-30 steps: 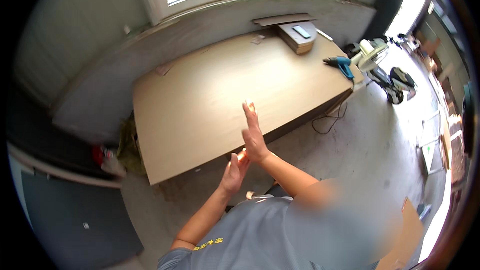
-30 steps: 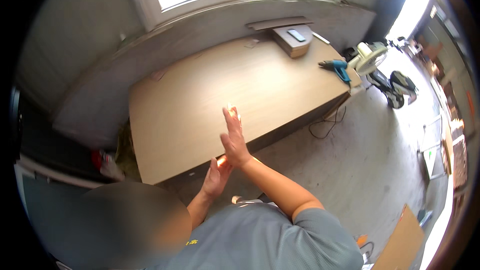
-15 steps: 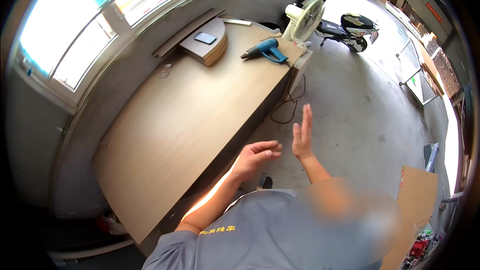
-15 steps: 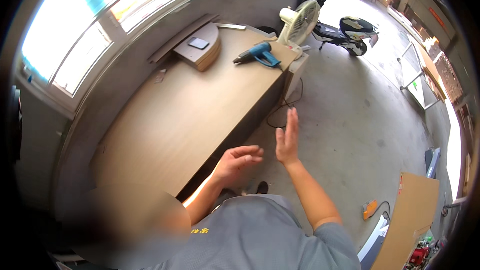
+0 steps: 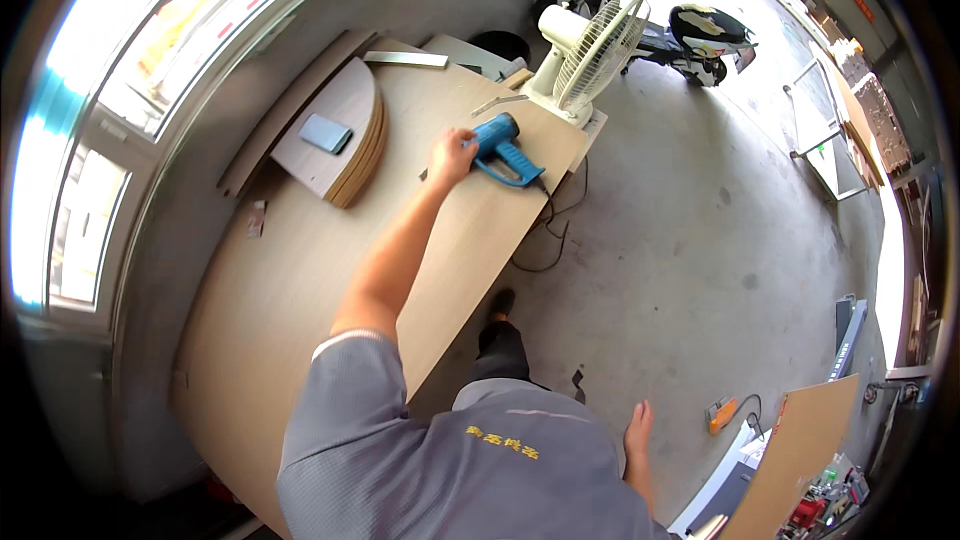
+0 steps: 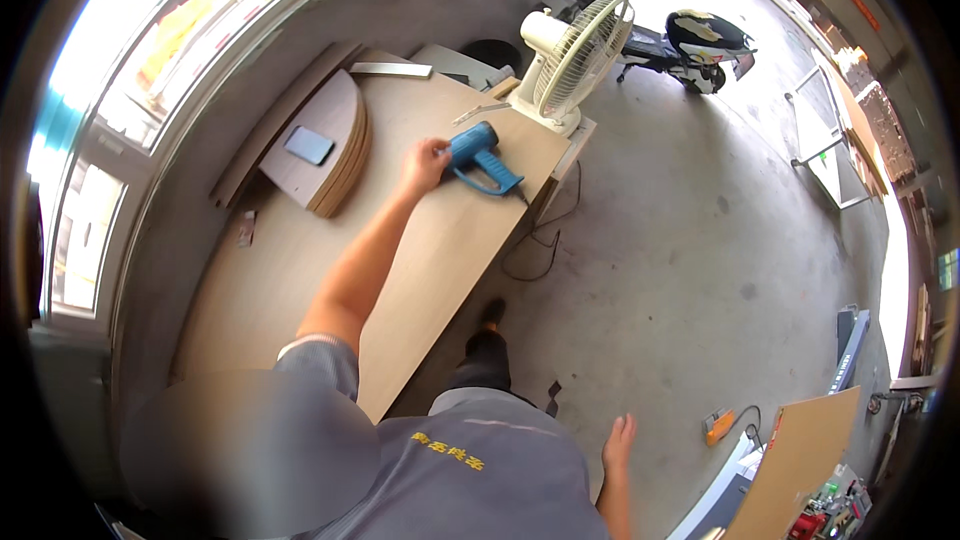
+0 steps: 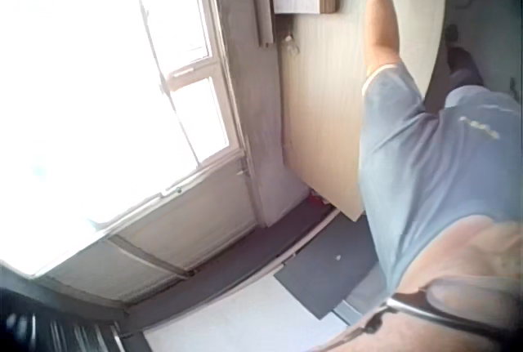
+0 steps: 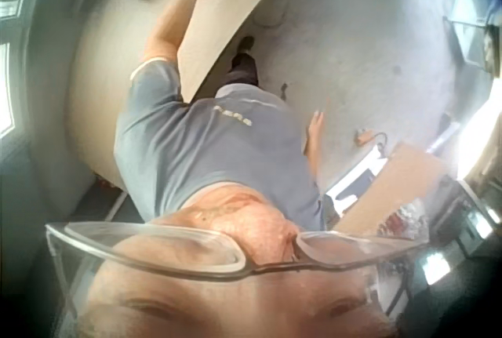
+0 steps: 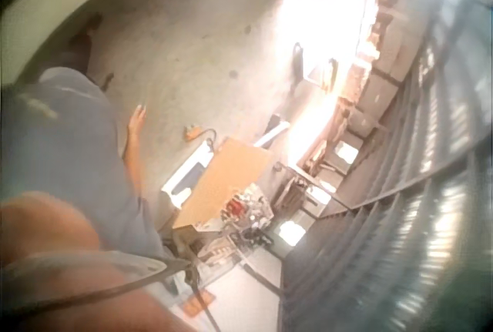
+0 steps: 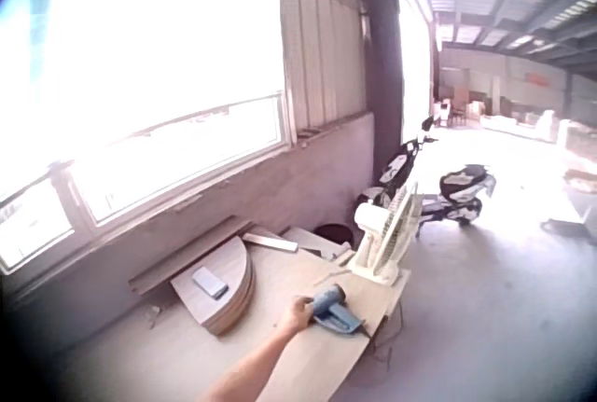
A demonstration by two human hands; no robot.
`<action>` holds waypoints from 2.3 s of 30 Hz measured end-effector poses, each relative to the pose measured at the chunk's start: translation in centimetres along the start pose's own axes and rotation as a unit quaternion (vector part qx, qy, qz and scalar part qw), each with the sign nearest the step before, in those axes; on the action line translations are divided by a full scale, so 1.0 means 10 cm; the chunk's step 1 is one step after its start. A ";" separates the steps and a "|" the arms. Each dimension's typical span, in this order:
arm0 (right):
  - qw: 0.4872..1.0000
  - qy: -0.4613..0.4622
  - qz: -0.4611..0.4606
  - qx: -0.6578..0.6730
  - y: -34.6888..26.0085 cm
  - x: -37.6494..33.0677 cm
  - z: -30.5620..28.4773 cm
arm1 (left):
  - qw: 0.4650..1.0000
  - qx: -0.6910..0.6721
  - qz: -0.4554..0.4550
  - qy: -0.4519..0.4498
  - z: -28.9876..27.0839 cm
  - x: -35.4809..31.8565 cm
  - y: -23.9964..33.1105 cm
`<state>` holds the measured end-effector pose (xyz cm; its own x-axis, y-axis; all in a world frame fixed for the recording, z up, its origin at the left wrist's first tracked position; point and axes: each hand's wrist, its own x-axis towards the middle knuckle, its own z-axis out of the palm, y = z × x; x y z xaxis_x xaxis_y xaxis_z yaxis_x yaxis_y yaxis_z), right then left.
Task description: The person operates a KENI edge banding machine to apply a thin strip of wood veneer to the edge of a large, L-shaped particle board. They feed the board through the machine, adjust the settings, and manually press the veneer to ensure adhesion.
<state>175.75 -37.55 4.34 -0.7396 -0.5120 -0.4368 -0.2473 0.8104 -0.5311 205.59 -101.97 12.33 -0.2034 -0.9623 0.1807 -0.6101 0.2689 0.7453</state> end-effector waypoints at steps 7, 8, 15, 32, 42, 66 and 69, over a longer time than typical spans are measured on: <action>0.971 -0.062 0.216 0.085 0.23 -0.38 0.17 | 0.971 0.207 0.082 -0.085 1.17 1.85 -0.62; 0.971 -0.064 0.214 0.081 0.09 -0.42 0.18 | 0.969 0.218 0.089 -0.078 1.33 1.99 -0.70; 0.966 -0.018 0.244 0.083 0.00 -0.63 0.23 | 0.974 0.175 -0.054 -0.136 2.05 2.43 -0.75; 0.925 0.006 -0.114 0.364 -1.80 2.06 -2.35 | 0.904 -0.261 0.046 -0.335 2.63 -0.62 3.37; 0.897 0.045 -0.179 0.403 -1.01 3.15 -4.16 | 0.720 -0.377 0.106 -0.573 4.74 -1.13 5.99; 0.787 0.423 0.078 0.442 2.32 4.75 -7.66 | 0.159 -0.119 0.595 -0.779 9.69 -3.10 11.51; 0.765 0.441 0.093 0.460 3.09 4.87 -8.12 | 0.157 -0.121 0.619 -0.760 10.07 -3.76 12.15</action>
<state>81.23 -14.30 25.61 -0.9436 0.3076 -0.1227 0.1585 0.0941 -0.9829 62.03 -28.95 31.50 -0.1110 0.9921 0.0585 0.6264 0.0242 0.7791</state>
